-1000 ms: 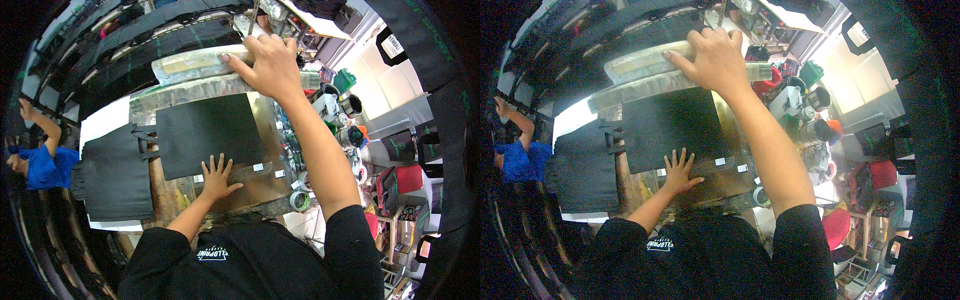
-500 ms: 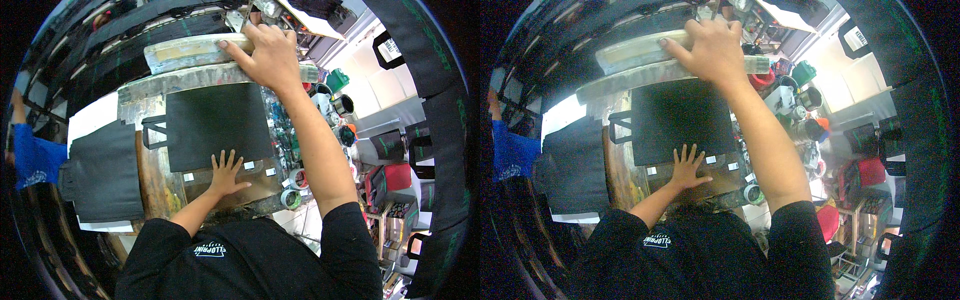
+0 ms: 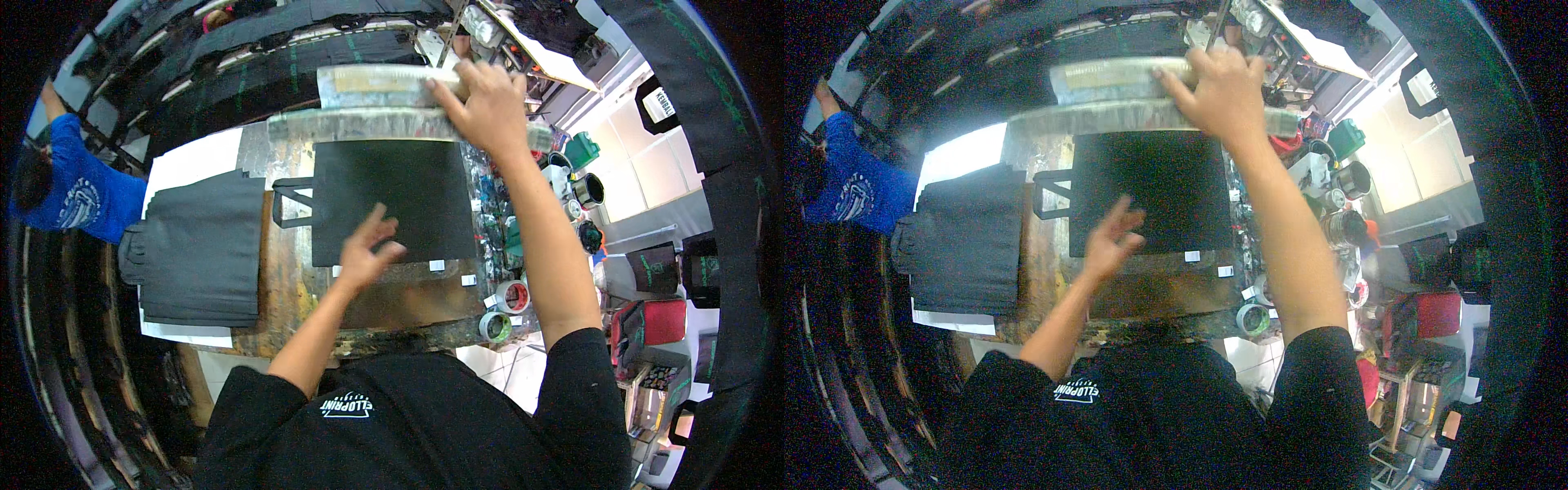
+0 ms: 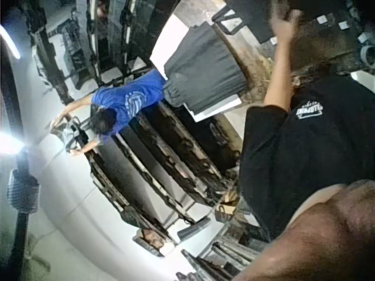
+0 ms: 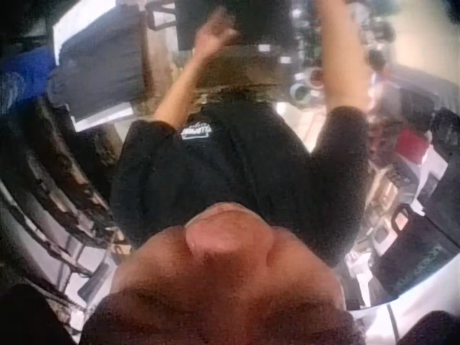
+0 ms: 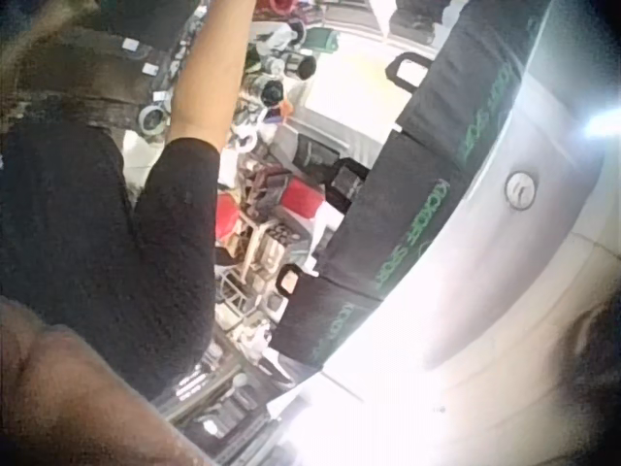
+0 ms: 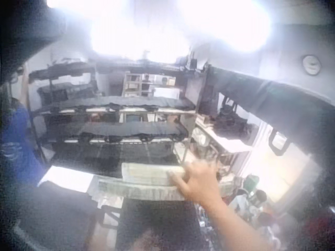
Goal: The person performs screen printing on black tote bags using a green ink-filled screen and a squeegee. They repeatedly pull the squeegee across the screen to transfer the design onto the bags, then lift the screen to reveal the printed logo. Another person assists by moving the printed bags to a drying rack.
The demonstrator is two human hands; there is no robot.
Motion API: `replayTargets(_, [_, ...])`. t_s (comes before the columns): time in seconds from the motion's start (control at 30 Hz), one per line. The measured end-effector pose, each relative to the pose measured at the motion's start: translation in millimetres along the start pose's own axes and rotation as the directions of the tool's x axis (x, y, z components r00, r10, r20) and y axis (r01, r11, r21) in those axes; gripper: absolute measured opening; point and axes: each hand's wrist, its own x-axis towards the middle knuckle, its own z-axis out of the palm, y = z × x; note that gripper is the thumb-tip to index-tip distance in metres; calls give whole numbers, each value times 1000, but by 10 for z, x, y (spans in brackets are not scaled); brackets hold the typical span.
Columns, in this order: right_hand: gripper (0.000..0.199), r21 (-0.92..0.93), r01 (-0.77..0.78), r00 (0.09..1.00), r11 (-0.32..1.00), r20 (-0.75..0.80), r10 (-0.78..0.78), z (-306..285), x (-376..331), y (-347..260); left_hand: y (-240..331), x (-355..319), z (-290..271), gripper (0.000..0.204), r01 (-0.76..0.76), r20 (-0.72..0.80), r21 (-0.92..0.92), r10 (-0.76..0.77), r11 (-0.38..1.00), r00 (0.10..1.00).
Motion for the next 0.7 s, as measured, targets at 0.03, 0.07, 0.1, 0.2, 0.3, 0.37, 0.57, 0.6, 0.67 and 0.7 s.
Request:
replayTargets(0.03, [51, 31, 5, 1000, 1000, 19, -5, -14, -118, -38, 214, 33, -203, 98, -154, -29, -189, 151, 970, 988])
replayTargets(0.07, [51, 39, -3, 999, 999, 37, 2, -22, -308, -45, 554, 57, -358, 100, -140, -82, -463, 114, 875, 990])
replayTargets(0.1, [51, 19, 1, 998, 1000, 67, -3, -19, -567, -60, 948, -30, -432, 111, -205, -122, -536, 165, 819, 979])
replayTargets(0.2, [55, 78, 0, 941, 997, 336, -26, -122, -1208, -205, 1324, -403, -531, 131, 7, -210, -885, -413, 465, 886])
replayTargets(0.3, [66, 93, -19, 873, 995, 487, -29, 176, -1812, -347, 463, -775, -518, 139, 214, -192, -717, -483, 664, 854])
replayTargets(0.37, [68, 85, -51, 828, 995, 560, -6, 427, -2108, -368, -46, -907, -563, 127, 276, -137, -718, -518, 640, 845])
replayTargets(0.57, [65, 69, -135, 730, 988, 682, 52, 557, -2073, -309, -444, -954, -573, 119, 359, -108, -730, -617, 582, 779])
replayTargets(0.6, [65, 93, -120, 724, 988, 690, 23, 557, -2083, -315, -463, -942, -575, 118, 363, -106, -730, -621, 579, 776])
replayTargets(0.67, [64, 143, -90, 710, 986, 703, -37, 530, -2144, -365, -480, -967, -610, 123, 376, -65, -709, -586, 596, 807])
replayTargets(0.7, [64, 154, -84, 719, 985, 693, -47, 519, -2249, -383, -496, -955, -599, 126, 383, -36, -701, -566, 602, 824])
